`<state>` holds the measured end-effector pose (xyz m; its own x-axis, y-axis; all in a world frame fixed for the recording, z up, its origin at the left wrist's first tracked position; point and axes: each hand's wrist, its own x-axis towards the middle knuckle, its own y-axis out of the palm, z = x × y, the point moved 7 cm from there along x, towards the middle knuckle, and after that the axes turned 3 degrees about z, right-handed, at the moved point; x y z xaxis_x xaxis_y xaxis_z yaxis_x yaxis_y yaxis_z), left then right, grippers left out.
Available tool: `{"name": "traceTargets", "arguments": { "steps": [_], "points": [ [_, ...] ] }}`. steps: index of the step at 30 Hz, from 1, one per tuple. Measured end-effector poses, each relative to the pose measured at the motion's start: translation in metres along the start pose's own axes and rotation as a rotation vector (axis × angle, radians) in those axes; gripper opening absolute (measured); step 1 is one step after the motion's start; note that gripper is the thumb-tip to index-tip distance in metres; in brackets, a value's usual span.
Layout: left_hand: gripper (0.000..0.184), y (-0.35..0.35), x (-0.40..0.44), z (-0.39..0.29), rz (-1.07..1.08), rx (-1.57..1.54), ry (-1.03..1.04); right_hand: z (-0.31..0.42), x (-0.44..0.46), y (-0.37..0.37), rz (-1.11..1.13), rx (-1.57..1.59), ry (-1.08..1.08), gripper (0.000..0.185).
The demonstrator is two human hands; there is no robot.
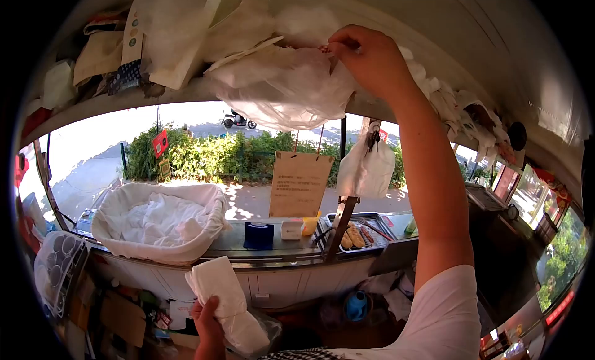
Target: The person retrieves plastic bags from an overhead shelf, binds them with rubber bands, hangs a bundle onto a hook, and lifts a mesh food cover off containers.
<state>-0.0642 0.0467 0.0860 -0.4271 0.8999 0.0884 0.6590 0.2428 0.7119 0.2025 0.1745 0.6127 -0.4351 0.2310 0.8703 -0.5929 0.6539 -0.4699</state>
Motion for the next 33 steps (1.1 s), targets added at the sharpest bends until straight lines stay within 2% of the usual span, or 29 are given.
{"name": "traceTargets", "arguments": {
  "steps": [3, 6, 9, 15, 18, 21, 23, 27, 29, 33],
  "points": [
    [0.023, -0.026, -0.004, 0.011, -0.033, 0.011, -0.025, 0.009, 0.012, 0.034, 0.413, -0.086, 0.025, 0.022],
    [0.022, -0.047, -0.009, 0.016, -0.066, 0.032, -0.026, 0.009, 0.022, 0.054, 0.537, -0.247, -0.015, 0.021],
    [0.021, -0.058, -0.014, 0.015, -0.114, 0.027, -0.002, 0.004, 0.018, 0.056, 0.691, 0.111, 0.074, 0.021],
    [0.021, -0.064, -0.013, 0.024, -0.094, 0.038, -0.043, -0.006, 0.022, 0.066, 0.604, -0.048, 0.053, 0.025],
    [0.022, -0.066, -0.01, 0.035, -0.087, 0.043, -0.038, -0.002, 0.028, 0.066, 0.352, -0.155, -0.24, 0.025],
    [0.023, -0.06, -0.011, 0.037, -0.073, 0.056, -0.053, 0.001, 0.028, 0.055, 0.279, -0.261, -0.239, 0.027],
    [0.022, -0.054, -0.014, 0.033, -0.068, 0.077, -0.055, -0.009, 0.038, 0.049, 0.178, -0.247, -0.214, 0.026],
    [0.021, -0.057, -0.014, 0.035, -0.073, 0.087, -0.069, -0.028, 0.062, 0.016, 0.07, -0.236, -0.03, 0.027],
    [0.021, -0.057, -0.015, 0.033, -0.073, 0.086, -0.077, -0.039, 0.064, -0.024, -0.135, -0.202, 0.121, 0.033],
    [0.021, -0.064, -0.013, 0.034, -0.076, 0.074, -0.071, -0.058, 0.032, -0.088, -0.38, -0.046, 0.307, 0.04]
  ]
}}
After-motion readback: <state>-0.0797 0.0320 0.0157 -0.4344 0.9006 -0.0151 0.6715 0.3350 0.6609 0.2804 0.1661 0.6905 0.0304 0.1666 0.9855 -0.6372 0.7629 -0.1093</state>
